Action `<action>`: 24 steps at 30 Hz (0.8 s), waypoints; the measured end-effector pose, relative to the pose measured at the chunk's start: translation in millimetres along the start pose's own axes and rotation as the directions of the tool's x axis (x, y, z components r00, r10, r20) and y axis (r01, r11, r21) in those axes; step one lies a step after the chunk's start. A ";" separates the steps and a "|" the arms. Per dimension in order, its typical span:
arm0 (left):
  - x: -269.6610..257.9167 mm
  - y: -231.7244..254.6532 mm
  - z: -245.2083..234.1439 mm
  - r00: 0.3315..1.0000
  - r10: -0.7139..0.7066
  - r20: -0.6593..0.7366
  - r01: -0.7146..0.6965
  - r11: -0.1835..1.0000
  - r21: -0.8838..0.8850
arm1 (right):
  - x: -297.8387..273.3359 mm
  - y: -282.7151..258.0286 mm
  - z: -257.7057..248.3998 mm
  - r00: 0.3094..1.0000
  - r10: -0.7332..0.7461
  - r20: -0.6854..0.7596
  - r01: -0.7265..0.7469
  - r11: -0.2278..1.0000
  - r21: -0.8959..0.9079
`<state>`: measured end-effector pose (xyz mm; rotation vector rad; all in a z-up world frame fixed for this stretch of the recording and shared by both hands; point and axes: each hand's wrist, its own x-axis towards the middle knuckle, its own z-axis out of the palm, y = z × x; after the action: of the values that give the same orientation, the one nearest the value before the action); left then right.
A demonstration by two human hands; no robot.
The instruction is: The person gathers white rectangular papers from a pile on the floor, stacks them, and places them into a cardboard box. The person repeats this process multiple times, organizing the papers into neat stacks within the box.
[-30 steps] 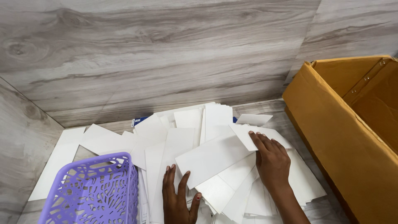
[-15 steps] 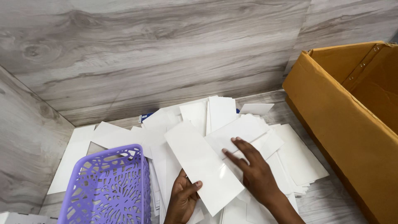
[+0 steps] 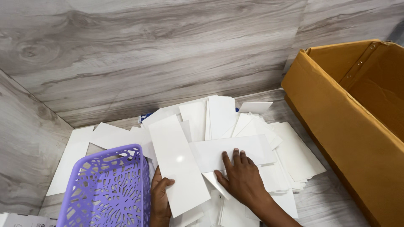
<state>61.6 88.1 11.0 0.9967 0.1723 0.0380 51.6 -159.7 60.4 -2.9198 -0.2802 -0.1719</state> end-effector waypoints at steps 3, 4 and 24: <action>-2.7 9.8 -6.5 0.999 -0.009 -0.039 0.015 0.987 0.160 | -5.4 18.7 -4.5 0.996 -0.071 0.049 0.070 0.997 0.028; -5.1 12.6 -6.7 0.999 -0.004 -0.038 0.010 0.989 0.151 | -7.2 26.6 -10.3 0.992 -0.040 0.123 0.030 0.996 0.086; -28.4 -5.5 28.2 0.987 0.157 0.045 -0.155 0.987 -0.040 | -5.3 81.4 -1.0 0.994 0.010 -0.105 0.006 0.989 0.150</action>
<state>37.9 58.5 25.0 0.9720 0.0489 0.1593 62.6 -239.2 45.2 -2.7505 -0.2613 -0.2909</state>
